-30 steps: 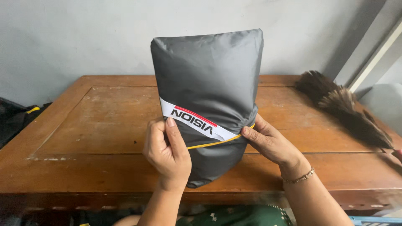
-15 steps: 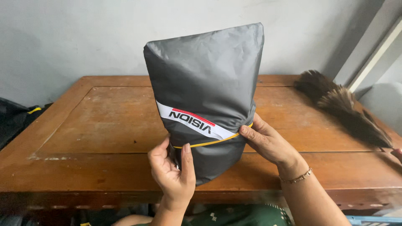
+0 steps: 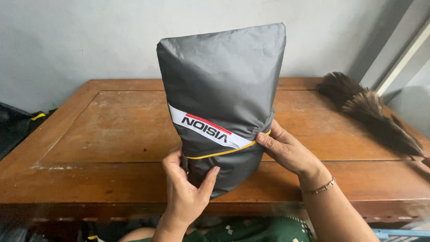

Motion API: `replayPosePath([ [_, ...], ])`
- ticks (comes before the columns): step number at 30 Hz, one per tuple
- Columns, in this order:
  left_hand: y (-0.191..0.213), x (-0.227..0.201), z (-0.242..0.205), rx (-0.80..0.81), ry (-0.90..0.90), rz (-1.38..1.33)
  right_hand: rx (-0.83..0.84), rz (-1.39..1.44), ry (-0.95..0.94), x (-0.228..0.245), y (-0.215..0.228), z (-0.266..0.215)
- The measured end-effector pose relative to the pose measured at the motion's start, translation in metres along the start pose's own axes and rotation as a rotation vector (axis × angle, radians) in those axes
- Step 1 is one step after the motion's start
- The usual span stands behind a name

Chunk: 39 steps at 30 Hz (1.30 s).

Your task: The person folds a black raincoat on a wooden surface and places it into its matching storage bag.

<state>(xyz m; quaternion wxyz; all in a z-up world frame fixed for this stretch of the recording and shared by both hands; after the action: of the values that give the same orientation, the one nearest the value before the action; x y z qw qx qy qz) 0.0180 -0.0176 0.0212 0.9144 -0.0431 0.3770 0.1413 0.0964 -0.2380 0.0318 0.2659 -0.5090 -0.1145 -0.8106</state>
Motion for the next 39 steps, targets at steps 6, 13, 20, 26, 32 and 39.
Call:
replayPosePath([
  [6,-0.016,0.001,0.025,0.060,0.152,0.022,0.007,0.064,0.132,0.008,0.000,-0.001],
  [13,-0.017,0.008,0.045,0.224,0.183,-0.010,-0.006,-0.082,0.011,0.016,-0.004,-0.005],
  [20,-0.010,0.011,0.036,0.217,0.228,0.011,-0.176,-0.085,0.003,0.007,-0.001,0.001],
  [26,-0.012,-0.004,0.028,0.143,0.357,-0.269,-0.309,0.003,0.003,0.030,-0.023,-0.005],
  [32,-0.010,-0.001,0.021,0.090,0.431,-0.288,-0.334,-0.093,-0.056,0.027,-0.028,-0.004],
  [39,0.003,0.006,0.007,0.080,0.488,-0.404,-0.156,0.222,-0.033,0.005,-0.027,-0.028],
])
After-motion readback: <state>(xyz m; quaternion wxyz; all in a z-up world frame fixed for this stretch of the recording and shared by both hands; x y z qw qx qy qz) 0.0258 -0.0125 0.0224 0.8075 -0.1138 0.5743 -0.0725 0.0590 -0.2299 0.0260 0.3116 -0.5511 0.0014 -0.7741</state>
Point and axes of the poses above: each hand's wrist, its own z-axis towards the middle knuckle, its own y-axis out of the back of the hand, x = y × z, the point moved 8 cm from there along z, towards the middle knuckle, and after that the axes turned 8 degrees about y, right-handed, at the moved point
